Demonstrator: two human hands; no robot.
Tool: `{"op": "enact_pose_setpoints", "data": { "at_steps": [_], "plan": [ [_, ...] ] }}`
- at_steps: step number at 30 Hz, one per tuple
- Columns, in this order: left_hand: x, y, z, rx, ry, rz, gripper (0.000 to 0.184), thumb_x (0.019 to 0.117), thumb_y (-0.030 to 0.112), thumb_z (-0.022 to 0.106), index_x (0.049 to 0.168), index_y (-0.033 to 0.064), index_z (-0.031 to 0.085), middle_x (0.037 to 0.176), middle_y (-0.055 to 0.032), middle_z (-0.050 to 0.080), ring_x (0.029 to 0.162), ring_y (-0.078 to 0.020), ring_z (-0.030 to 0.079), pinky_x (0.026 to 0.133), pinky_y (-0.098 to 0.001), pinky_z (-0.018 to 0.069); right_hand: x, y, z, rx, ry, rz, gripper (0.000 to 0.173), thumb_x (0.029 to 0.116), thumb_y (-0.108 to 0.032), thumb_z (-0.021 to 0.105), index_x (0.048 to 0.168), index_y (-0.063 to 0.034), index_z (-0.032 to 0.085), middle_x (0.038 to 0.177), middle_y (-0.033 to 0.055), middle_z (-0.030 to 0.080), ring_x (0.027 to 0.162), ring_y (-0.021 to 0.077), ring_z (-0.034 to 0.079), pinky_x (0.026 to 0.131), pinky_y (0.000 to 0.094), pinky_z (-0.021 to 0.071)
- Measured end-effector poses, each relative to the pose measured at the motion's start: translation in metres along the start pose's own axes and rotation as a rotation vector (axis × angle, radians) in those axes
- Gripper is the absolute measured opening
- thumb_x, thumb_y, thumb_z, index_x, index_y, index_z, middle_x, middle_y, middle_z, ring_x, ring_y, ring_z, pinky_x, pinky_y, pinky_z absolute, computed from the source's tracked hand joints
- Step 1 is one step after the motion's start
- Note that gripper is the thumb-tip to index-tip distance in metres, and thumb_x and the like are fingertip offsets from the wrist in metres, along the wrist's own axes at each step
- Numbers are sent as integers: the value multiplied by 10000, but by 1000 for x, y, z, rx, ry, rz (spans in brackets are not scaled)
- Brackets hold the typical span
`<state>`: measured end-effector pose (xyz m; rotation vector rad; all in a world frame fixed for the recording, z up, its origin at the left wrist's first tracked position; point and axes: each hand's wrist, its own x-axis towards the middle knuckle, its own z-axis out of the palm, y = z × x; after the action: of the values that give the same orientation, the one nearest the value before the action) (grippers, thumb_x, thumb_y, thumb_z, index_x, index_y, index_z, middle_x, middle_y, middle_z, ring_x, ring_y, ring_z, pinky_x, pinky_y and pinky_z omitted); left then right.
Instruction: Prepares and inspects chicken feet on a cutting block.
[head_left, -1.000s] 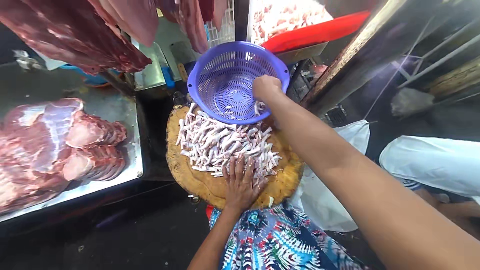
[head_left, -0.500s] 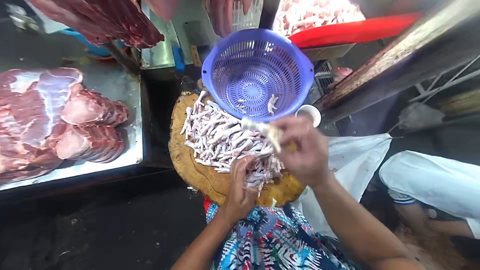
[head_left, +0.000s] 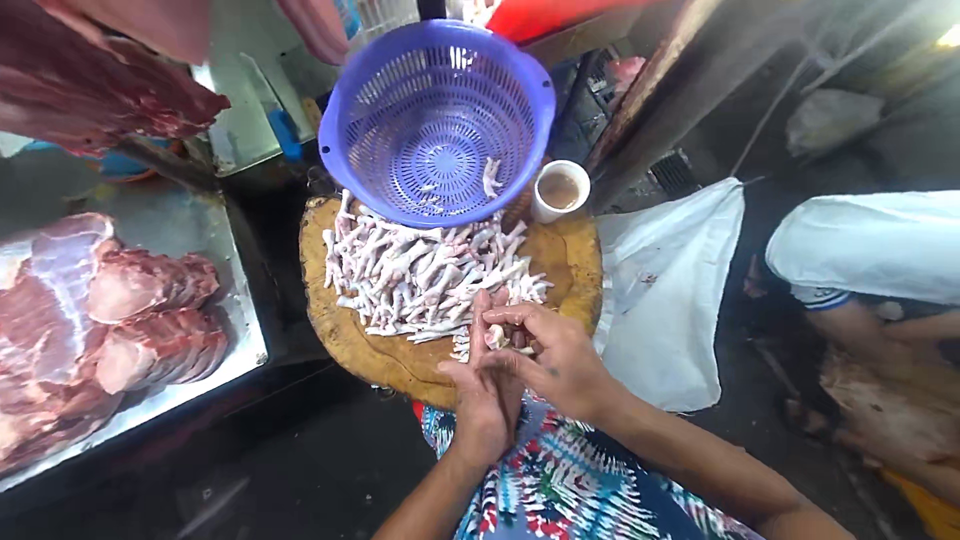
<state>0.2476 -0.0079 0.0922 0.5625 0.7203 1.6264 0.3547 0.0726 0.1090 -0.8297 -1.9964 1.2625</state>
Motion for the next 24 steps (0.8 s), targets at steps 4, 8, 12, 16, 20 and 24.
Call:
{"op": "enact_pose_setpoints", "data": {
  "at_steps": [4, 8, 12, 16, 20, 24],
  "plan": [
    [-5, -6, -9, 461, 69, 14, 1022, 949, 785, 191, 1626, 25, 106, 1641, -153, 289, 1466, -205, 378, 1192, -385, 367, -3, 6, -1, 146, 87, -19, 189, 959, -213, 737, 985, -28, 768, 929, 34, 743, 852, 58, 695, 781, 225, 601],
    [-6, -12, -6, 605, 165, 56, 702, 1050, 586, 309, 1443, 18, 430, 1308, -39, 595, 1157, -52, 600, 1000, -246, 518, -6, 6, 0, 154, 83, -57, 159, 990, -159, 687, 1008, -27, 773, 979, 47, 748, 932, 84, 702, 856, 252, 600],
    [7, -4, -4, 127, 292, 100, 432, 1047, 544, 392, 1054, 160, 590, 855, 54, 596, 704, -23, 584, 620, -184, 521, -16, 6, -8, 351, -57, 52, 192, 1013, -187, 656, 1003, -16, 744, 984, 44, 731, 924, 85, 691, 840, 263, 598],
    [10, 7, -21, -127, 149, 102, 586, 998, 643, 391, 1164, 141, 643, 965, -9, 649, 827, -101, 636, 750, -266, 558, -25, 9, -7, 238, -49, -69, 214, 1020, -201, 651, 1112, -17, 709, 1035, 52, 701, 946, 78, 676, 841, 243, 599],
    [5, 0, -20, -2, 32, 96, 624, 993, 649, 406, 1294, 153, 635, 1256, -27, 657, 1132, -137, 633, 965, -312, 529, -17, 7, -7, 123, -145, -161, 296, 1005, -280, 679, 1174, -37, 670, 1109, 90, 666, 1019, 98, 647, 880, 249, 573],
    [2, -4, -18, 48, 12, 112, 465, 1014, 591, 444, 1139, 204, 670, 1337, 13, 604, 1175, -97, 586, 961, -265, 498, -12, 6, -3, -27, -211, -227, 219, 1044, -263, 596, 1037, -61, 680, 1065, 116, 683, 1077, 193, 657, 953, 352, 560]
  ]
}}
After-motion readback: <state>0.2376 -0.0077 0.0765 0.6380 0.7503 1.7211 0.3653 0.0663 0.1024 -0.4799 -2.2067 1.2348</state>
